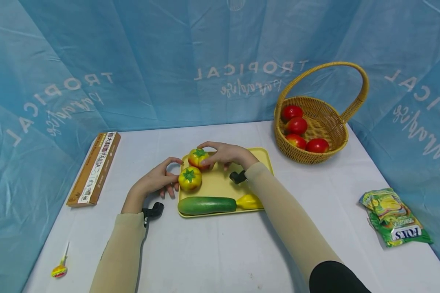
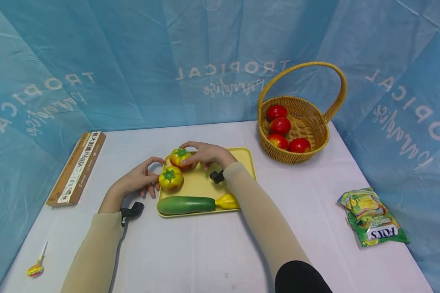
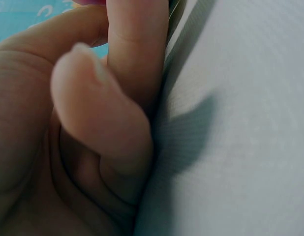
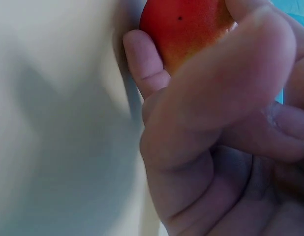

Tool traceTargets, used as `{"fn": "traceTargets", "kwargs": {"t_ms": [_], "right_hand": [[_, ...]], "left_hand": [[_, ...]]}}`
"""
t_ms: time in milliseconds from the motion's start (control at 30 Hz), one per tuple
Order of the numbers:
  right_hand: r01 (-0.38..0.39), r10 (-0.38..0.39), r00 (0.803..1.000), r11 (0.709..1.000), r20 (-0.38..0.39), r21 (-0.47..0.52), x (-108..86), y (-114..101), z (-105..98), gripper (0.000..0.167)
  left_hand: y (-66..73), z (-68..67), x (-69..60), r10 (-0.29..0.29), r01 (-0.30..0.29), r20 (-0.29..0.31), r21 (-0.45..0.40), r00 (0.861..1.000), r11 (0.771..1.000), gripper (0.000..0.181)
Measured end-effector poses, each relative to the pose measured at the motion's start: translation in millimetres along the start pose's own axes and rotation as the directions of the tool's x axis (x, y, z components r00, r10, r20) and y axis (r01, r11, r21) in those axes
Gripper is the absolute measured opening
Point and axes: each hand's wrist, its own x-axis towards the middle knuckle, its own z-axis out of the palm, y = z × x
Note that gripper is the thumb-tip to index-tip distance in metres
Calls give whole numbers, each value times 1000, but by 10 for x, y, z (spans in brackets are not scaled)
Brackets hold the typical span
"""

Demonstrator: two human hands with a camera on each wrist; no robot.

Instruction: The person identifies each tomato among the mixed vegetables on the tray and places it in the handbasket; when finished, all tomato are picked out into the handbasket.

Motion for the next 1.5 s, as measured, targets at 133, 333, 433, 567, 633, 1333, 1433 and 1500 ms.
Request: {"fn": "traceTargets", "kwargs": {"t_ms": [133, 333, 433, 567, 633, 1333, 1433, 1500], "right_hand": [[36, -36, 999, 999, -6, -13, -53, -42, -26, 70], [74, -75, 997, 997, -32, -21, -214, -142, -104, 71], [94, -94, 995, 996, -43, -3, -332, -178, -163, 71], [118, -117, 991, 993, -68, 7, -520, -176, -267, 72], [124, -123, 988, 992, -95, 10, -630, -153, -330, 73], [51, -10, 885, 996, -466, 74, -1849, 307, -863, 79], [50, 4, 874, 994, -486, 97, -1943, 380, -923, 80], [41, 16, 864, 994, -504, 102, -1999, 432, -970, 80]], "left_hand": [[-6, -2, -9, 2, -2, -4, 7, 1000, 1000, 60], [1, 4, -13, 10, -10, -7, -6, 1000, 1000, 58], [-1, 2, -10, 17, -17, -6, 0, 1000, 1000, 59], [4, 10, -10, 22, -22, -6, 7, 1000, 1000, 59], [2, 16, -5, 28, -28, -3, 2, 1000, 1000, 58], [-20, 15, 7, 35, -35, 3, -12, 999, 999, 58], [-22, 5, 8, 36, -36, 5, -7, 999, 999, 58], [-23, 2, 9, 34, -34, 6, -5, 999, 999, 58]]}}
